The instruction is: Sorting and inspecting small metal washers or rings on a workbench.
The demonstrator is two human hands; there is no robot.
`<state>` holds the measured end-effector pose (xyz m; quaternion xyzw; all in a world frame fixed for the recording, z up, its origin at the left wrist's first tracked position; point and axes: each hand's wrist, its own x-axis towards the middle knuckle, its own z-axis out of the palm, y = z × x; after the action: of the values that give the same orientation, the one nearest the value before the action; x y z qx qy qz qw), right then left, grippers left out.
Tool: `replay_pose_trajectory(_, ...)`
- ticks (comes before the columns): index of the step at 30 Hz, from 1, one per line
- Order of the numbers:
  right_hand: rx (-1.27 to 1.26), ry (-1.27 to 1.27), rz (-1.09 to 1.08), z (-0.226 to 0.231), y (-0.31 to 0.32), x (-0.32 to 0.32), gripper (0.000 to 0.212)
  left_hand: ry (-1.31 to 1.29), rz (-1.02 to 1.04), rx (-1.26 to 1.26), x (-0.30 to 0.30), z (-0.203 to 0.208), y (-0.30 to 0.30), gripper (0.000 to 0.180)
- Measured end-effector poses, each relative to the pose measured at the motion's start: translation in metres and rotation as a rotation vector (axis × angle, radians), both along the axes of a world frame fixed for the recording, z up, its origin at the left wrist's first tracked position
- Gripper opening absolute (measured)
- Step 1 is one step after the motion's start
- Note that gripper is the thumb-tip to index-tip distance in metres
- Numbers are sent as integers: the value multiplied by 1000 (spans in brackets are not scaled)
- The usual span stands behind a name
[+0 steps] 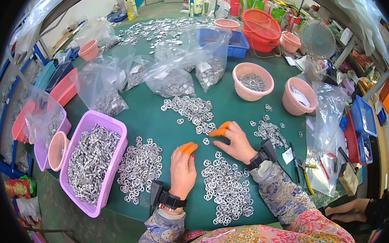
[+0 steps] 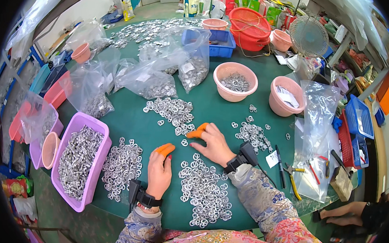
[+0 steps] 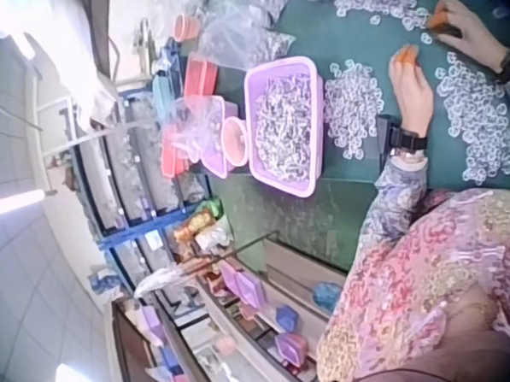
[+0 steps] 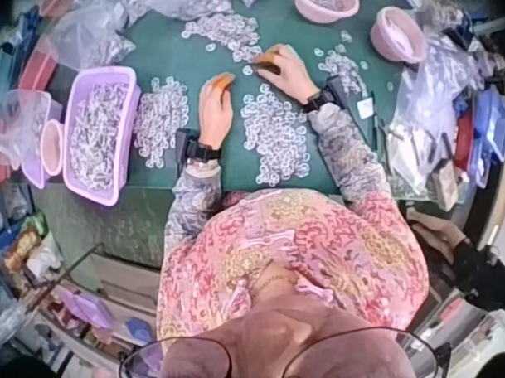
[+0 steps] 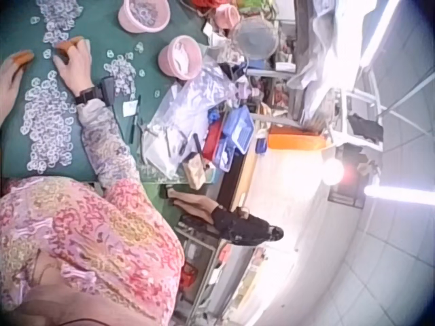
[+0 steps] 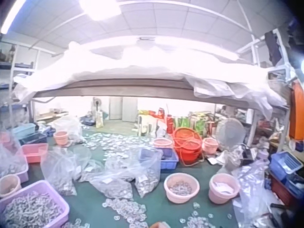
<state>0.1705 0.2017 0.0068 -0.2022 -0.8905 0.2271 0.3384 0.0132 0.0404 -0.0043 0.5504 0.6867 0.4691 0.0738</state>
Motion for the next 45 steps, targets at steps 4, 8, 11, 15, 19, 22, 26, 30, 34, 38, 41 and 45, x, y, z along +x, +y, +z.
replay_pose_trajectory(4, 68, -117, 21, -1, 0, -4, 23, 24, 5, 4, 2, 2, 3, 31)
replay_pose_trajectory(8, -39, -106, -7, 5, -5, 1, 20, 66, 15, 7, 2, 2, 2, 31)
replay_pose_trajectory(11, -83, -63, 21, 1, -2, 4, 16, 89, 12, 0, 2, 2, 3, 32)
replay_pose_trajectory(15, -71, -104, 45, -2, -10, -1, 21, 97, 32, -1, 4, 0, 6, 33)
replay_pose_trajectory(19, -98, -113, 167, -8, -2, 7, 26, 101, 23, 3, 3, 1, 5, 34)
replay_pose_trajectory(22, -183, -55, 96, -3, 4, 8, 29, 109, 21, -2, 3, 1, 5, 34)
replay_pose_trajectory(26, -102, -68, -200, 5, 8, -7, 19, 108, 13, -29, 3, 3, 5, 33)
replay_pose_trajectory(30, -16, -95, -202, -5, 11, -3, 19, 120, 25, 6, 4, 3, 7, 31)
replay_pose_trajectory(34, -285, -180, -153, -1, 9, 9, 14, 108, 29, -1, 3, 3, 5, 30)
replay_pose_trajectory(38, -273, -186, -131, -5, 10, 12, 15, 114, 23, -4, 3, 3, 5, 30)
replay_pose_trajectory(41, -307, -191, -143, -6, 11, 11, 17, 112, 22, 4, 4, 3, 6, 30)
replay_pose_trajectory(45, -351, -195, -127, -5, 12, 12, 16, 117, 24, 2, 3, 3, 6, 30)
